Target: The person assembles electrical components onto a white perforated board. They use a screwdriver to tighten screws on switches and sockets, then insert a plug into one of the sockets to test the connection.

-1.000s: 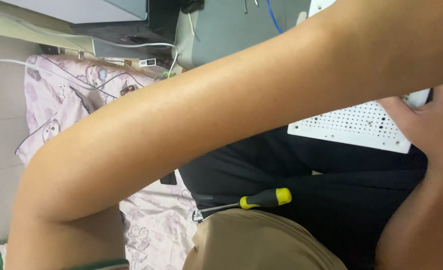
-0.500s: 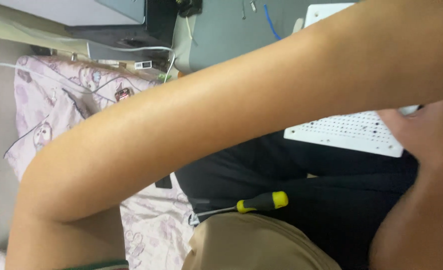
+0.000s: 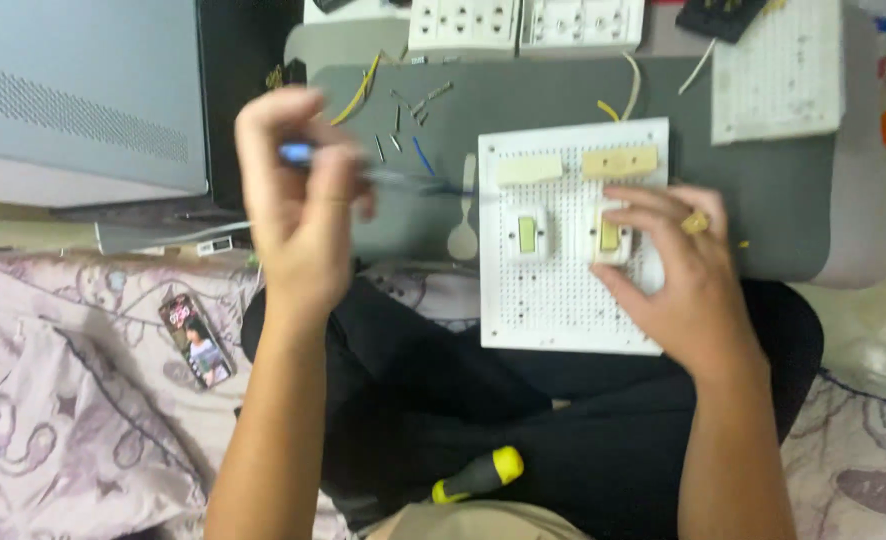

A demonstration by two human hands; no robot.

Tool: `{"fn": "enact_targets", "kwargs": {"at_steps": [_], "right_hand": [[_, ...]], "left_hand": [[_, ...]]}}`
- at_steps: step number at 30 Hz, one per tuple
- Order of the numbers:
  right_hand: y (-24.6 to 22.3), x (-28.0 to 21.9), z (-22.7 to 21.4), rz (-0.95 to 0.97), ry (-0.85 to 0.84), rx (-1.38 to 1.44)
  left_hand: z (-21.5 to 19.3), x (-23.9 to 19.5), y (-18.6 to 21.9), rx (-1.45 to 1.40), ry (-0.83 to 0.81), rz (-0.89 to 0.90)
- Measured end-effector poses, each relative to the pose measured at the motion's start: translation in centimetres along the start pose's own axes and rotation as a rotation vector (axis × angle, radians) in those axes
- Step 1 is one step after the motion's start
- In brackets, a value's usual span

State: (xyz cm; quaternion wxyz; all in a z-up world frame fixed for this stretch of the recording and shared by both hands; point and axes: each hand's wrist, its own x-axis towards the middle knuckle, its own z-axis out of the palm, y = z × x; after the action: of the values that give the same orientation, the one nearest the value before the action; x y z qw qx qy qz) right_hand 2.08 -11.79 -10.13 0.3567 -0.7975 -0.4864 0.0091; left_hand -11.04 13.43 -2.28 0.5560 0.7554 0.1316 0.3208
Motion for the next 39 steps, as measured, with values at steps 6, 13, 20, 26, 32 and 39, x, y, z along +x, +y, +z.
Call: {"fn": "enact_targets", "kwargs": {"at_steps": [6,13,20,26,32,39], "right_hand": [[-2.0,-0.7,1.0,0.066,0.083,-0.066],[-3.4,0.2,2.6,0.019,0.189,-0.104],[-4.3,1.0,4.2,0.098,0.269,-0.120],[-3.9,0.3,3.2,0.176,0.185,-0.075],[-3.1,-0.1,3.3,0.137,0.206,-0.116],[-3.1,0.2,3.3,0.055,0.245,-0.089]], "left_hand": [[-4.1,-0.5,-6.0,-0.621,0.315,-0.368],[-3.5,0.7,-7.2,0.532,-0.060,-0.230],[-1.9,1.5,-8.3,0.757,-0.163,-0.159],[-2.2,2.2,-8.2,0.792,-0.142,-0.147],[-2.7,2.6,-8.5,0.848,-0.137,-0.112],[-1.8,5.0,-9.1,0.893,-0.192,-0.110]]}}
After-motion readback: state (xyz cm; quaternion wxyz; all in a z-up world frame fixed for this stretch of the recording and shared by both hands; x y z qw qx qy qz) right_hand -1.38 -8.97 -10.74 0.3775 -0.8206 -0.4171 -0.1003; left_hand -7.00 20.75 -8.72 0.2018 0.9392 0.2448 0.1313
